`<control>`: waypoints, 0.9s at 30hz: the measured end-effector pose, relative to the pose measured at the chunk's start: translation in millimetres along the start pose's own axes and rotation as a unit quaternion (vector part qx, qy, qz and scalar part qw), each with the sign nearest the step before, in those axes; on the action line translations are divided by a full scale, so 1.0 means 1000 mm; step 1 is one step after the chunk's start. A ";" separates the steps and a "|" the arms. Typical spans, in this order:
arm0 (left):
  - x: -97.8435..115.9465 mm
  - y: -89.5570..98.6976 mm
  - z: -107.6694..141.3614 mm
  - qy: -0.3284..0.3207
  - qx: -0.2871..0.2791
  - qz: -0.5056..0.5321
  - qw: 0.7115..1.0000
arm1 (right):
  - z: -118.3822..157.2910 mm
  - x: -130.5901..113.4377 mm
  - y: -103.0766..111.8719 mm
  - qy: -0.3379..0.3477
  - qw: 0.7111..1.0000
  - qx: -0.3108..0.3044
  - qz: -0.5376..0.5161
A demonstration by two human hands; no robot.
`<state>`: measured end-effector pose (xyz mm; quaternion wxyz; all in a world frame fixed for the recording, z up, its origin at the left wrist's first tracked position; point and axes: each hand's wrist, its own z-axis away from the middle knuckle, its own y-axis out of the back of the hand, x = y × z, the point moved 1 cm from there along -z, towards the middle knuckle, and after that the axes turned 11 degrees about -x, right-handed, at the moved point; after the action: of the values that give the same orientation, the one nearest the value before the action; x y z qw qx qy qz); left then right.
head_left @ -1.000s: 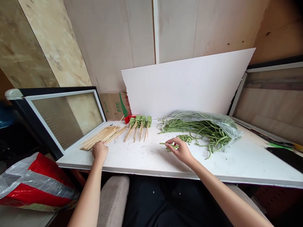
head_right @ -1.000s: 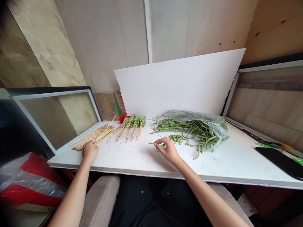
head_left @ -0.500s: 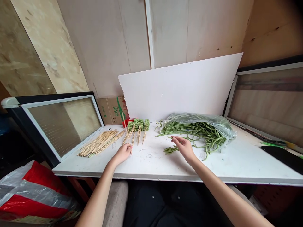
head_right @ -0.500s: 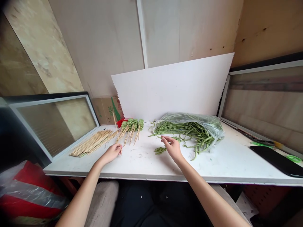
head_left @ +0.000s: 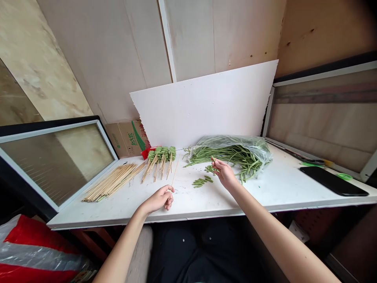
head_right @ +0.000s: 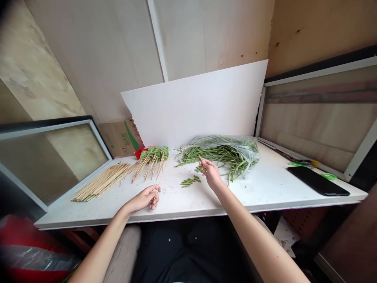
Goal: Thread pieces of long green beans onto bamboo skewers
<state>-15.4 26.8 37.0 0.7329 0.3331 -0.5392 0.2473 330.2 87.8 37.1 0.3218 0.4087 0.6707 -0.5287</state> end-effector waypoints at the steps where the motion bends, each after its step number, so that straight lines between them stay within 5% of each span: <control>1: 0.000 -0.001 0.000 -0.004 0.001 0.007 1.000 | 0.000 0.001 0.002 -0.011 1.000 0.000 0.005; 8: -0.019 -0.001 0.013 -0.059 0.118 -0.061 0.989 | 0.002 0.012 0.005 -0.004 0.999 -0.003 0.037; 13: -0.034 0.008 0.027 -0.100 0.237 -0.292 0.921 | 0.006 0.023 -0.007 0.019 0.998 -0.006 0.056; 18: -0.042 0.002 0.020 -0.116 0.267 -0.380 0.878 | 0.012 0.035 -0.025 0.026 0.997 -0.031 0.065; 27: -0.046 -0.006 0.016 -0.124 0.272 -0.388 0.872 | 0.022 0.042 -0.037 -0.003 0.997 -0.080 0.013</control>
<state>-34.6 11.1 -4.9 0.5778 0.7294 -0.3643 0.0367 277.8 71.4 12.8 0.3623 0.3884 0.7043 -0.4710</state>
